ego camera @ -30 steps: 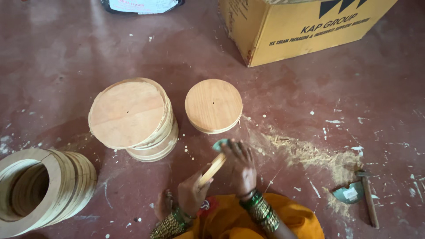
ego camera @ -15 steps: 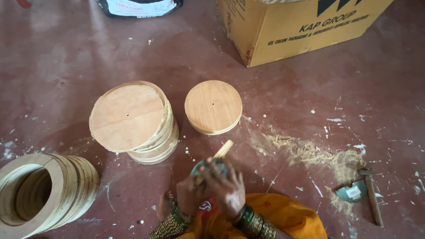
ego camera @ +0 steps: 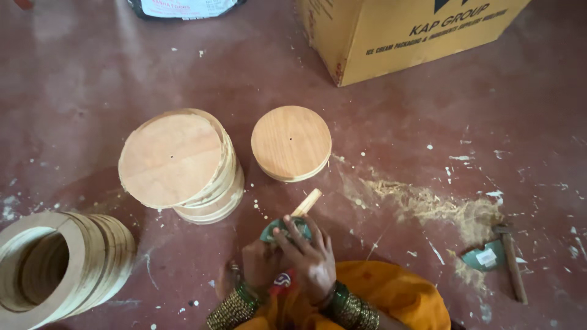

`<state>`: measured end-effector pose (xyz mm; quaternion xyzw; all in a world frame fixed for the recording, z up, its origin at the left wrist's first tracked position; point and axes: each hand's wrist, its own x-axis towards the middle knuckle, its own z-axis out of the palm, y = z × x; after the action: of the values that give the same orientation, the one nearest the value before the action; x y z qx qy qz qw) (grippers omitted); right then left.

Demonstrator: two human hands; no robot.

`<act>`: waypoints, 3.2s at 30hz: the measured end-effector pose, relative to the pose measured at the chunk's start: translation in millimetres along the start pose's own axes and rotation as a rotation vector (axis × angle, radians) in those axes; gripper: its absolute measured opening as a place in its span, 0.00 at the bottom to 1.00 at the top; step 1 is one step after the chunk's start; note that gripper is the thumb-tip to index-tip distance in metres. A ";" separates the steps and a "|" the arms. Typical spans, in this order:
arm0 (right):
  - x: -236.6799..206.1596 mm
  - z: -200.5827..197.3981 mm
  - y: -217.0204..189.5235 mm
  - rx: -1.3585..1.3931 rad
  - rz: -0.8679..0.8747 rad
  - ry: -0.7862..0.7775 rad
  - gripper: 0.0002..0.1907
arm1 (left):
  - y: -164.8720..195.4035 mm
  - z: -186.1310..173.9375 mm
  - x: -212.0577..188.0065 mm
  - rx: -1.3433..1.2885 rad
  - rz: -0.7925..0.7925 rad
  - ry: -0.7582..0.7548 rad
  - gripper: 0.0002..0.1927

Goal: The person sits on the floor and sands curved wooden ring pieces one at a time, rubbing each piece with a green abrasive pad and smoothing the edges by hand, placing finished pieces on a stack of similar wooden discs.

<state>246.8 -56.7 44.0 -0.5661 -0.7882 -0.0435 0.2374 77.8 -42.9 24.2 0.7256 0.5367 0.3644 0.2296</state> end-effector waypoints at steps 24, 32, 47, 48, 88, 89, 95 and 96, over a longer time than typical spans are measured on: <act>25.3 -46.8 -37.2 0.218 -0.014 0.140 0.25 | -28.4 -6.3 -10.0 0.279 -0.156 -0.190 0.08; 38.5 48.2 54.7 0.640 0.380 0.028 0.41 | 12.4 -29.1 -2.6 0.007 -0.168 -0.048 0.24; 39.9 -12.1 10.6 0.469 -0.025 0.217 0.30 | 10.9 -29.1 -6.5 0.028 -0.153 -0.095 0.26; 43.7 2.6 23.9 0.586 0.127 0.185 0.32 | 15.0 -29.9 -6.2 0.039 -0.242 -0.125 0.26; 25.0 -18.4 1.5 0.198 0.134 0.181 0.31 | -8.1 7.1 -12.8 -0.183 0.090 -0.044 0.29; 17.5 -28.8 -10.3 0.122 0.059 0.166 0.29 | -17.2 12.6 -11.4 -0.094 0.000 -0.131 0.19; 13.8 -15.5 -2.2 0.223 0.124 0.180 0.27 | -21.6 19.9 -11.5 -0.034 -0.078 -0.082 0.09; 20.8 -2.6 11.3 0.263 0.181 0.187 0.29 | -15.5 14.6 -9.6 -0.105 -0.072 -0.045 0.16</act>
<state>252.8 -35.4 52.8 -0.5921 -0.7076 0.0290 0.3845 78.2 -46.3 1.1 0.7008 0.5371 0.3672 0.2924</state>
